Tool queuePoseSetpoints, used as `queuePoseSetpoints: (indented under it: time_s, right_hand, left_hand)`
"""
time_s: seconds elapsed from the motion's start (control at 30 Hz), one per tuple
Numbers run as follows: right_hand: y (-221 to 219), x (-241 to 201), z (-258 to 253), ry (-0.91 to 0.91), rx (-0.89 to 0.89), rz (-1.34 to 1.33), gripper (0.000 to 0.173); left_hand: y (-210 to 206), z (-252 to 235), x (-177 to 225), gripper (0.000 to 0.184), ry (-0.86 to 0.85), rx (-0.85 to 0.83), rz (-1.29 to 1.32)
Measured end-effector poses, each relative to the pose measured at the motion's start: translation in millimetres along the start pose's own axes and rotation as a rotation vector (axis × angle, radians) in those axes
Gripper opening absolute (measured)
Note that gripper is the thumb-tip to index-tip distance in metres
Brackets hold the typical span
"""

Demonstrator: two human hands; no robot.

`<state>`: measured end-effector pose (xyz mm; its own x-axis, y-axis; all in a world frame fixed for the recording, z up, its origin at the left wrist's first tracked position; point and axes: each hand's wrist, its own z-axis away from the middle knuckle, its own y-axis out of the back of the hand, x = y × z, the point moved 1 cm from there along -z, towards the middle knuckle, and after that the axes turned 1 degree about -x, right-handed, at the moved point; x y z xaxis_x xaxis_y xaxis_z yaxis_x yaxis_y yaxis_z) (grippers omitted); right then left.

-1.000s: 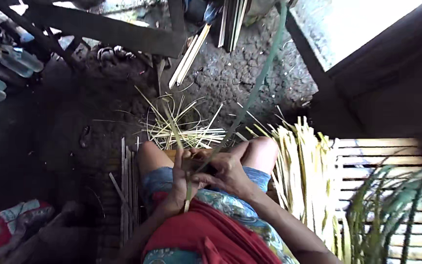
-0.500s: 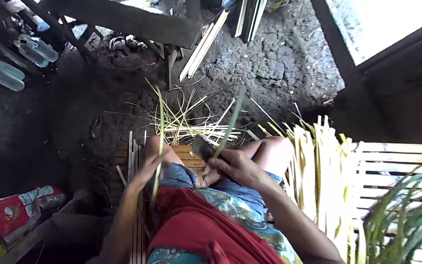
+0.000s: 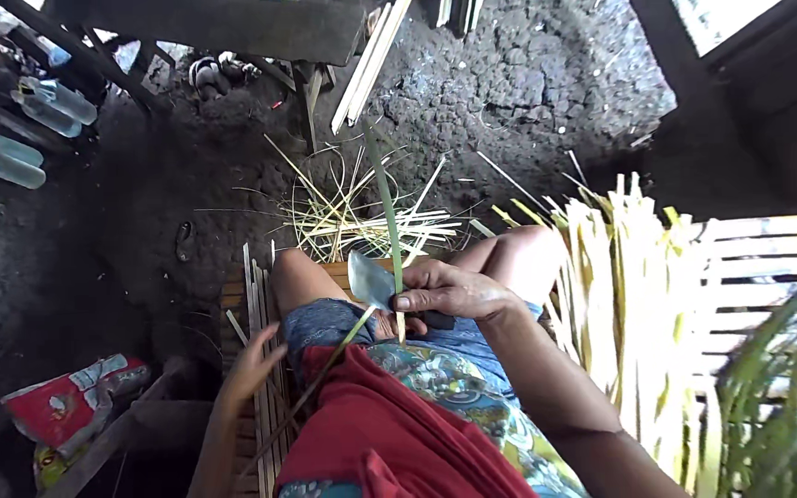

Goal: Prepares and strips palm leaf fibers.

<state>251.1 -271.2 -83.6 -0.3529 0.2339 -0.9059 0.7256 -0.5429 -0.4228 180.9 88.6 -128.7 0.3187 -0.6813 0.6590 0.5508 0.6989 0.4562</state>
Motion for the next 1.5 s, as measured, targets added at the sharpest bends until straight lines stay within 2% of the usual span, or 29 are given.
queuePoseSetpoints:
  time_s: [0.03, 0.07, 0.13, 0.17, 0.2, 0.23, 0.27, 0.33, 0.43, 0.5, 0.53, 0.63, 0.7, 0.77, 0.83, 0.9, 1.03, 1.07, 1.1, 1.17, 1.2, 1.23, 1.27, 1.3, 1.33, 1.4, 1.43, 1.5]
  right_hand:
    - [-2.4, 0.7, 0.5, 0.011, -0.051, -0.017, 0.021]
    - [-5.3, 0.8, 1.3, 0.032, -0.096, -0.021, 0.023]
    - [-13.2, -1.6, 4.4, 0.092, -0.145, -0.021, 0.024]
    - [-15.9, -3.7, 8.1, 0.120, -0.147, -0.017, 0.023]
    - [-17.7, -5.6, 14.4, 0.145, -0.130, -0.015, 0.022]
    - [-17.5, -5.8, 23.0, 0.167, -0.094, 0.000, 0.024]
    - [-15.7, -4.1, 34.0, 0.167, -0.048, 0.026, 0.026]
    - [-6.2, 10.3, 63.7, 0.051, 0.108, 0.112, 0.036]
    - [4.9, 52.8, 100.3, -0.398, 0.460, 0.481, 0.037]
    - [6.3, 84.4, 106.0, -0.679, 0.525, 0.641, 0.036]
    - [6.1, 99.8, 105.0, -0.752, 0.521, 0.683, 0.034]
    - [2.6, 118.0, 91.0, -0.814, 0.461, 0.789, 0.034]
    - [-0.5, 106.5, 76.6, -0.680, 0.524, 0.831, 0.034]
    - [-5.4, 83.2, 60.3, -0.361, 0.690, 0.800, 0.033]
    - [-12.7, 56.1, 41.7, -0.083, 0.784, 0.701, 0.033]
    - [-19.9, 32.7, 24.1, 0.077, 0.760, 0.628, 0.030]
    - [-26.6, 13.4, 1.1, 0.247, 0.650, 0.655, 0.015]
    - [-25.9, 12.2, -1.1, 0.268, 0.642, 0.683, 0.014]
    - [-24.6, 11.5, -1.7, 0.284, 0.639, 0.723, 0.015]
    - [-21.9, 10.8, -0.2, 0.298, 0.650, 0.828, 0.018]
    - [-21.7, 11.1, 1.3, 0.294, 0.660, 0.883, 0.020]
    - [-22.2, 11.7, 3.4, 0.288, 0.662, 0.920, 0.020]
    - [-23.4, 12.2, 5.6, 0.284, 0.655, 0.938, 0.020]
    - [-25.5, 12.6, 8.1, 0.282, 0.646, 0.943, 0.019]
    - [-27.9, 12.1, 10.7, 0.280, 0.642, 0.946, 0.019]
    - [-30.7, 8.5, 14.4, 0.286, 0.652, 0.962, 0.018]
    - [-31.1, 6.6, 15.6, 0.284, 0.663, 0.986, 0.018]
    - [-29.6, 4.7, 17.4, 0.285, 0.681, 1.077, 0.019]
  left_hand:
    - [-0.1, -23.1, 38.2, 0.056, -0.168, 0.046, 0.127]
    - [-2.6, -40.3, 74.0, 0.056, -0.323, 0.006, 0.277]
    - [-15.2, -64.6, 139.1, 0.076, -0.636, -0.310, 0.557]
    - [-24.3, -71.4, 166.5, 0.078, -0.736, -0.496, 0.683]
    - [-33.8, -77.3, 187.1, 0.067, -0.796, -0.640, 0.790]
    - [-41.9, -83.6, 202.0, 0.048, -0.831, -0.729, 0.868]
    - [-47.1, -89.6, 211.6, 0.031, -0.836, -0.748, 0.903]
    - [-51.5, -98.6, 219.9, 0.015, -0.763, -0.601, 0.951]
    - [-50.5, -103.4, 215.0, 0.013, -0.732, -0.141, 0.821]
    - [-50.9, -101.4, 205.8, 0.021, -0.756, 0.075, 0.738]
    - [-51.0, -99.3, 201.6, 0.025, -0.765, 0.146, 0.724]
    - [-50.5, -90.2, 191.1, 0.030, -0.733, 0.325, 0.747]
    - [-47.9, -83.8, 183.4, 0.033, -0.708, 0.432, 0.756]
    - [-44.6, -76.9, 173.2, 0.033, -0.706, 0.535, 0.763]
    - [-41.1, -68.3, 163.3, 0.032, -0.722, 0.618, 0.751]
    - [-39.2, -59.0, 154.3, 0.031, -0.744, 0.705, 0.739]
    - [-47.2, -41.1, 135.4, 0.032, -0.715, 0.863, 0.755]
    - [-52.5, -32.6, 129.0, 0.034, -0.668, 0.803, 0.709]
    - [-58.3, -21.4, 122.3, 0.038, -0.606, 0.666, 0.624]
    - [-64.4, 1.5, 118.7, 0.043, -0.560, 0.223, 0.450]
    - [-64.8, 8.6, 123.3, 0.040, -0.637, 0.030, 0.418]
    - [-63.9, 13.0, 130.6, 0.031, -0.761, -0.057, 0.439]
    - [-59.4, 15.4, 138.0, 0.024, -0.859, -0.053, 0.451]
    - [-53.8, 15.7, 144.9, 0.020, -0.890, 0.054, 0.414]
    - [-48.3, 12.3, 150.9, 0.019, -0.866, 0.187, 0.313]
    - [-44.5, -1.9, 160.1, 0.036, -0.726, 0.271, 0.073]
    - [-47.9, -10.0, 162.2, 0.035, -0.653, 0.258, 0.031]
    - [-56.7, -20.7, 164.9, 0.019, -0.594, 0.271, 0.051]
